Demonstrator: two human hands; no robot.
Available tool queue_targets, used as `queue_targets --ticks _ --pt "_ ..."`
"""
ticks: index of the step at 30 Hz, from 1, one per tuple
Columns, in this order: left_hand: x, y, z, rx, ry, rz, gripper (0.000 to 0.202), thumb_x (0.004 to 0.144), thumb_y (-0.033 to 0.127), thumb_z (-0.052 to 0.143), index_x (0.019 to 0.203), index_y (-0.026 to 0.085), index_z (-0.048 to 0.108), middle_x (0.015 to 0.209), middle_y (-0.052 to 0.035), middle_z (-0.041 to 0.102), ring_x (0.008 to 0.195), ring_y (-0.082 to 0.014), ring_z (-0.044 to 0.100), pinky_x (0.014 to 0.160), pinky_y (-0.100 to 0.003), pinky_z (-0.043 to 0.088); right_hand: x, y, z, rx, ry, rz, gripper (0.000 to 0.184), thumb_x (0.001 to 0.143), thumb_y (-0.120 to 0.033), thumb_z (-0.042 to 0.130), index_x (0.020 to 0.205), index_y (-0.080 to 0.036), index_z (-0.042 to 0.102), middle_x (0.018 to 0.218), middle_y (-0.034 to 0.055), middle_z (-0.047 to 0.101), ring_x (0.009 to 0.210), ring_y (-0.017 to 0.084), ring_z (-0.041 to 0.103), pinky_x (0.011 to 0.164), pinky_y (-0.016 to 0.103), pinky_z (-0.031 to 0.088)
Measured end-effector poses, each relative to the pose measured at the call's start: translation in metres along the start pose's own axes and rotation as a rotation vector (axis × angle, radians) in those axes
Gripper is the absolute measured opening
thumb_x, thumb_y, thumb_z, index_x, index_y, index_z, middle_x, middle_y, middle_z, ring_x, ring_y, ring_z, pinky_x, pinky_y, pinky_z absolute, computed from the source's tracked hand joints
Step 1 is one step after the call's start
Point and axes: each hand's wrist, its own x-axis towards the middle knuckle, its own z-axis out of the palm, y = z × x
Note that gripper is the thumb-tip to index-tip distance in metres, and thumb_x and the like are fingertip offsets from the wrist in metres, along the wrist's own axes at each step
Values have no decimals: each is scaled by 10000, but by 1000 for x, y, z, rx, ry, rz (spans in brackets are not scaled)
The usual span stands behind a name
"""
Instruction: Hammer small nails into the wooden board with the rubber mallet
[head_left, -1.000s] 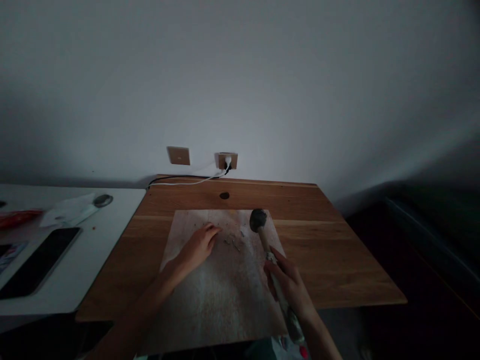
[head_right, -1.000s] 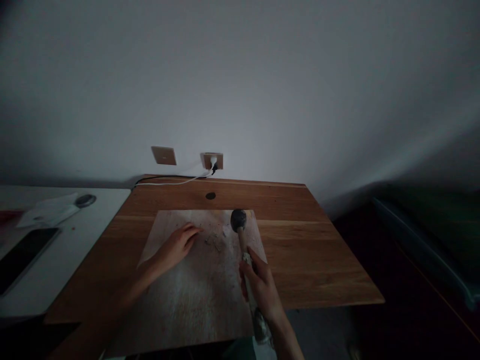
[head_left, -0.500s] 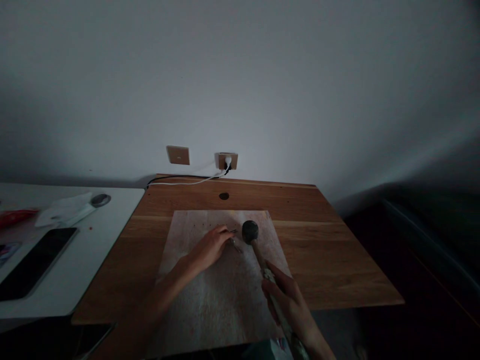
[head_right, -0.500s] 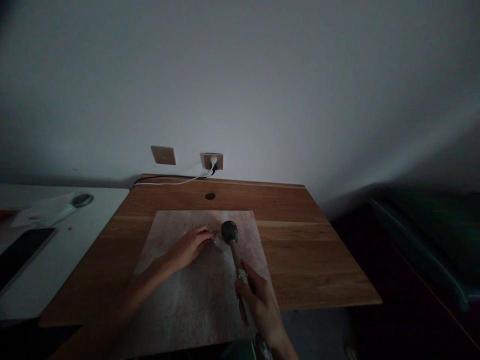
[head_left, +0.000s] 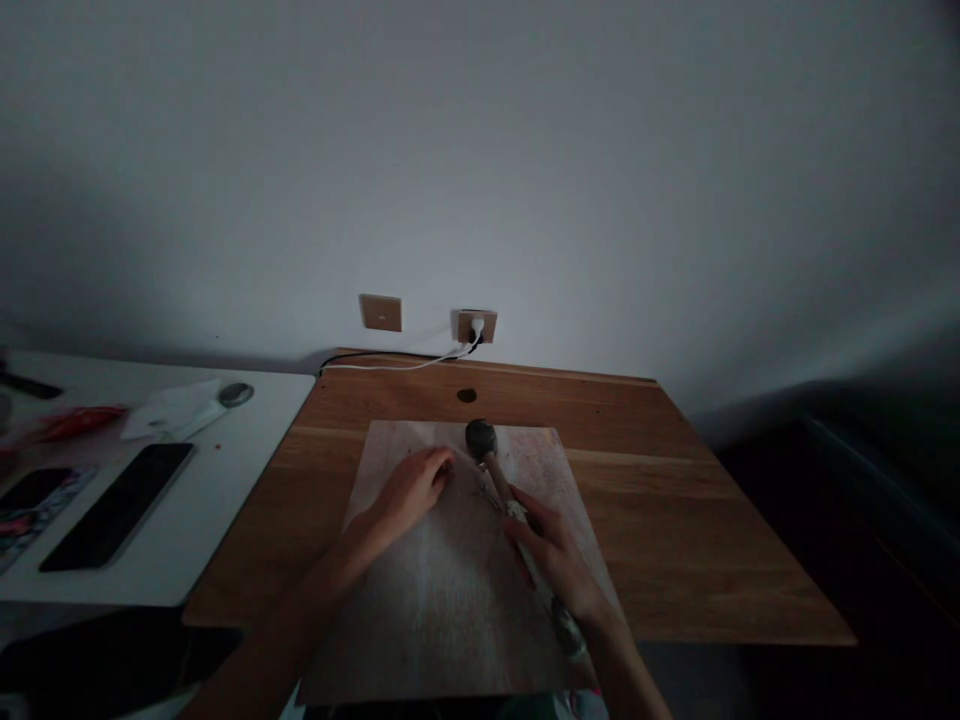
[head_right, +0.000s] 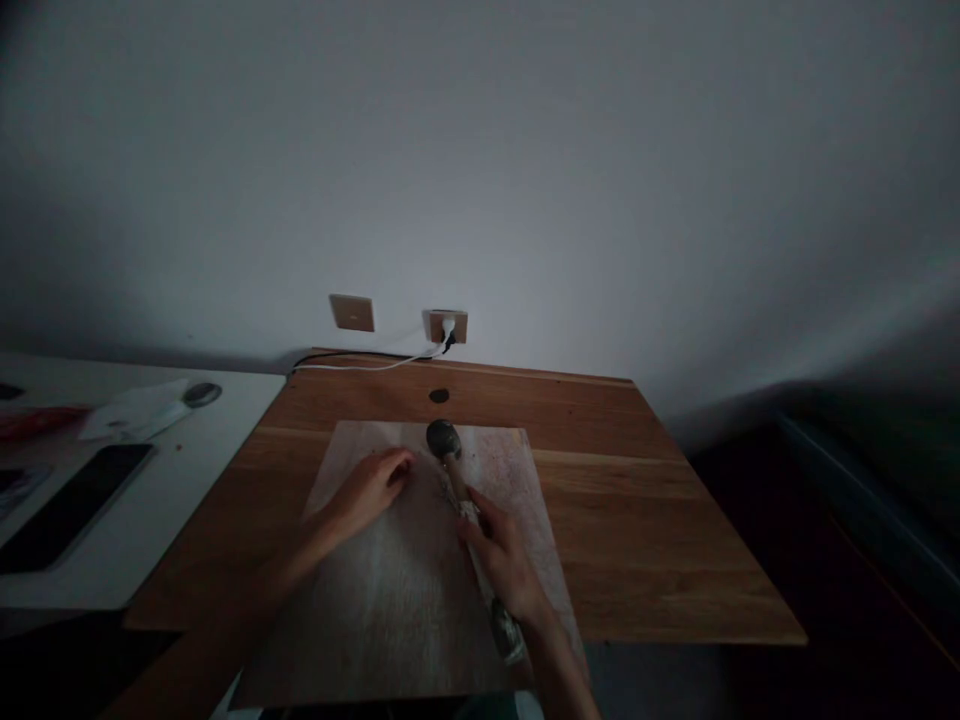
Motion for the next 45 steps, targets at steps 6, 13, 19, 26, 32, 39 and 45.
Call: queue_targets --ticks 6,13,19,26,32,39,45 --pt "14 -2 6 -121 44 43 175 921 77 604 988 201 707 991 -47 701 905 -186 689 850 -311 544 -37 14 -7 22 137 105 754 808 -593 731 1374 -103 644 603 -59 555 398 92 461 360 213 381" --pt "29 4 25 -31 -27 148 243 940 51 587 1090 190 718 1067 -72 694 986 -210 681 901 -345 546 -60 14 -21 82 324 117 758 779 -661 737 1301 -115 668 524 -81 503 363 90 411 336 207 361" --pt "31 21 30 140 -70 261 255 943 51 582 1092 199 726 1051 -83 693 1057 -256 646 963 -424 521 -48 29 -26 -55 394 51 644 772 -590 764 1227 -134 752 803 41 757 740 233 712 671 312 600" --pt "30 26 41 146 -37 304 266 931 35 590 1102 189 724 1074 -86 717 1051 -254 650 941 -421 528 -33 24 -27 -114 295 5 595 817 -511 725 1272 -126 731 730 11 720 594 177 652 540 260 554" --pt "35 17 37 123 42 226 287 919 33 612 1125 198 724 1056 -77 722 1017 -238 660 921 -390 532 -29 13 -31 -15 218 26 667 818 -548 695 1311 -101 668 552 -76 511 369 91 427 343 208 363" --pt "45 26 37 151 -32 228 355 920 24 555 1154 197 758 1018 -89 686 983 -243 644 904 -378 530 -28 15 -30 -92 288 23 729 754 -545 754 1299 -64 711 557 -41 574 449 126 498 434 240 420" --pt "50 27 39 96 -126 296 382 912 31 507 1014 234 815 977 -80 661 995 -241 618 901 -367 512 -66 21 -31 -104 430 85 744 714 -675 767 1232 -140 778 746 49 730 734 247 703 615 310 571"
